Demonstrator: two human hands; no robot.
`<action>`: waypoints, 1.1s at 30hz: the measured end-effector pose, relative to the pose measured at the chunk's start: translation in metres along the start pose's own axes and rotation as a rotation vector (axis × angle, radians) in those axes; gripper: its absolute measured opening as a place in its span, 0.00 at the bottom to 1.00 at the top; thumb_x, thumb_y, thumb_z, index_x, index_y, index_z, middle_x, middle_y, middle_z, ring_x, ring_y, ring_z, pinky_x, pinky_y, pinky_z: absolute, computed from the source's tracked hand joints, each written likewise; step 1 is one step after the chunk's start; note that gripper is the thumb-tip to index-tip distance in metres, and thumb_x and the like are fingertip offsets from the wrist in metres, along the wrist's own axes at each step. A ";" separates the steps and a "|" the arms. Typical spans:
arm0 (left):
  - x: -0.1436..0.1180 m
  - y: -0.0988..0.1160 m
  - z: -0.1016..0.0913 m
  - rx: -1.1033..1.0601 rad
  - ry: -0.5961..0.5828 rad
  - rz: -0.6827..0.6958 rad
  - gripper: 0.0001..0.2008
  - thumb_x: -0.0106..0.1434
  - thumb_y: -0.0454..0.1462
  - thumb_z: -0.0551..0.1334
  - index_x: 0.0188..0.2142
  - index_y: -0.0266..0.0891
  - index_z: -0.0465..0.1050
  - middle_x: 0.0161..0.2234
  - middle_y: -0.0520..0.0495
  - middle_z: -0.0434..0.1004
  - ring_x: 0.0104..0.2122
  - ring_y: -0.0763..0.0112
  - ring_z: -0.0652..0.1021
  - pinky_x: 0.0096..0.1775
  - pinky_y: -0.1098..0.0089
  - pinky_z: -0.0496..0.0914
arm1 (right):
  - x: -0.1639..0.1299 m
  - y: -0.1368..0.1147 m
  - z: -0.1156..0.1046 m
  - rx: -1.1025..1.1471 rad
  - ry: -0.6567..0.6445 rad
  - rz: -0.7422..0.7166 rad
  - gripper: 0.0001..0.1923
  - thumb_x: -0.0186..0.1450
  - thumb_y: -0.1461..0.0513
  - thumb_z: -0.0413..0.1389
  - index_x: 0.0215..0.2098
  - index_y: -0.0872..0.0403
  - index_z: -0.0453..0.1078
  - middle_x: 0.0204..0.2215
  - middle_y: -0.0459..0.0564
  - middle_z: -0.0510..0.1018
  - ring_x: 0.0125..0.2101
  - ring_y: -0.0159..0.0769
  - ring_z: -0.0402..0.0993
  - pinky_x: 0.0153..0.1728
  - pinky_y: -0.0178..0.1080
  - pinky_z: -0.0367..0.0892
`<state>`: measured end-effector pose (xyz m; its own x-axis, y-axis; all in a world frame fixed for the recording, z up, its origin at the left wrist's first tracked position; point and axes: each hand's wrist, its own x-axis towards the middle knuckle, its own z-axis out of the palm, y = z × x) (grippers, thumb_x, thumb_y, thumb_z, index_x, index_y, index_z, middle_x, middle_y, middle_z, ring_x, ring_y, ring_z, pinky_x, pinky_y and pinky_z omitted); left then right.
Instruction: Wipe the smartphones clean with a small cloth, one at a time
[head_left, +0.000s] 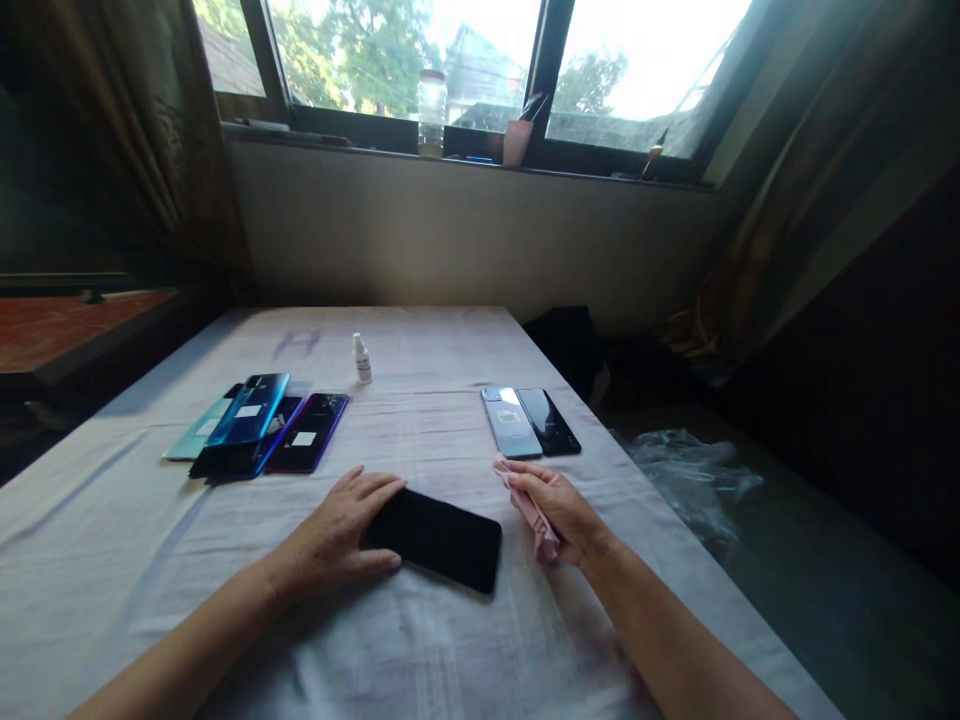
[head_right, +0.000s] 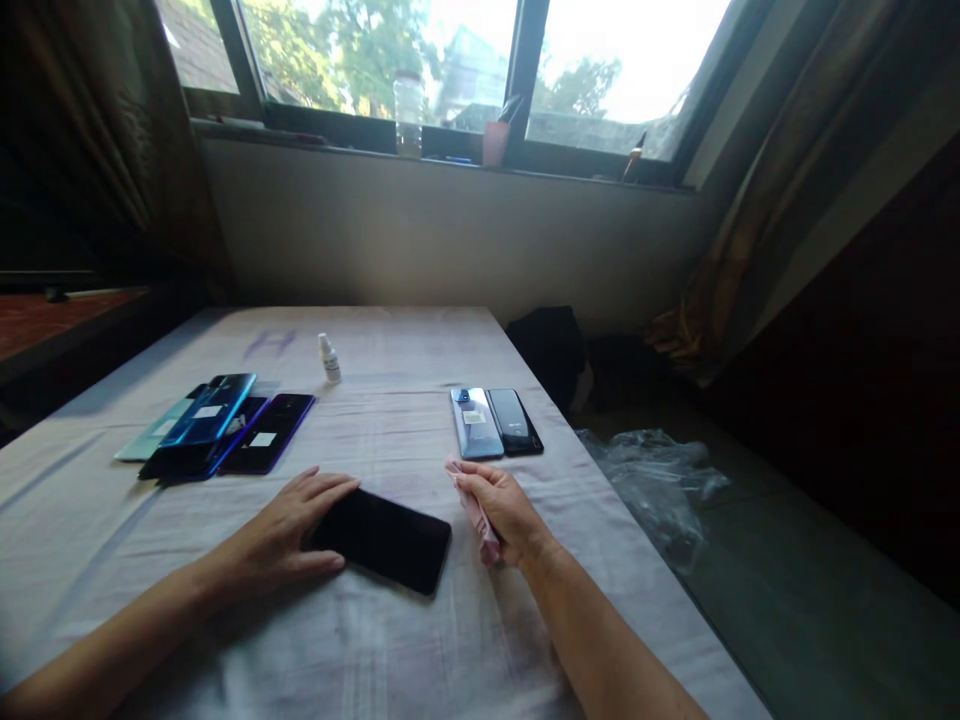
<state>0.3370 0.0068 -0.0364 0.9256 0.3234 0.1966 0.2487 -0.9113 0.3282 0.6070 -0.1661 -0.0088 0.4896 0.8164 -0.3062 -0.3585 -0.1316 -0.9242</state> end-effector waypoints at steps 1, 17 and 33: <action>-0.001 0.003 0.000 0.016 0.011 -0.014 0.40 0.56 0.50 0.70 0.65 0.45 0.64 0.60 0.41 0.73 0.60 0.49 0.71 0.66 0.46 0.55 | -0.004 -0.001 -0.003 -0.023 -0.005 0.004 0.15 0.53 0.59 0.69 0.39 0.54 0.81 0.24 0.45 0.81 0.19 0.29 0.73 0.15 0.28 0.63; -0.060 -0.018 0.014 0.076 0.060 0.010 0.42 0.60 0.58 0.64 0.69 0.54 0.55 0.67 0.44 0.63 0.66 0.49 0.64 0.66 0.48 0.54 | 0.001 0.010 -0.022 -1.007 -0.248 -0.812 0.16 0.69 0.63 0.52 0.48 0.49 0.80 0.33 0.51 0.78 0.33 0.37 0.75 0.36 0.37 0.69; -0.053 0.009 -0.002 0.132 0.088 0.035 0.41 0.57 0.54 0.69 0.67 0.49 0.60 0.65 0.45 0.67 0.63 0.49 0.68 0.64 0.47 0.57 | -0.011 0.017 -0.025 -1.243 -0.327 -1.190 0.17 0.66 0.71 0.50 0.50 0.56 0.74 0.32 0.51 0.75 0.29 0.34 0.72 0.30 0.35 0.69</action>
<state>0.2900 -0.0185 -0.0423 0.9073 0.3062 0.2880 0.2572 -0.9463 0.1960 0.6156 -0.1911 -0.0266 -0.2114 0.8288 0.5181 0.8894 0.3829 -0.2496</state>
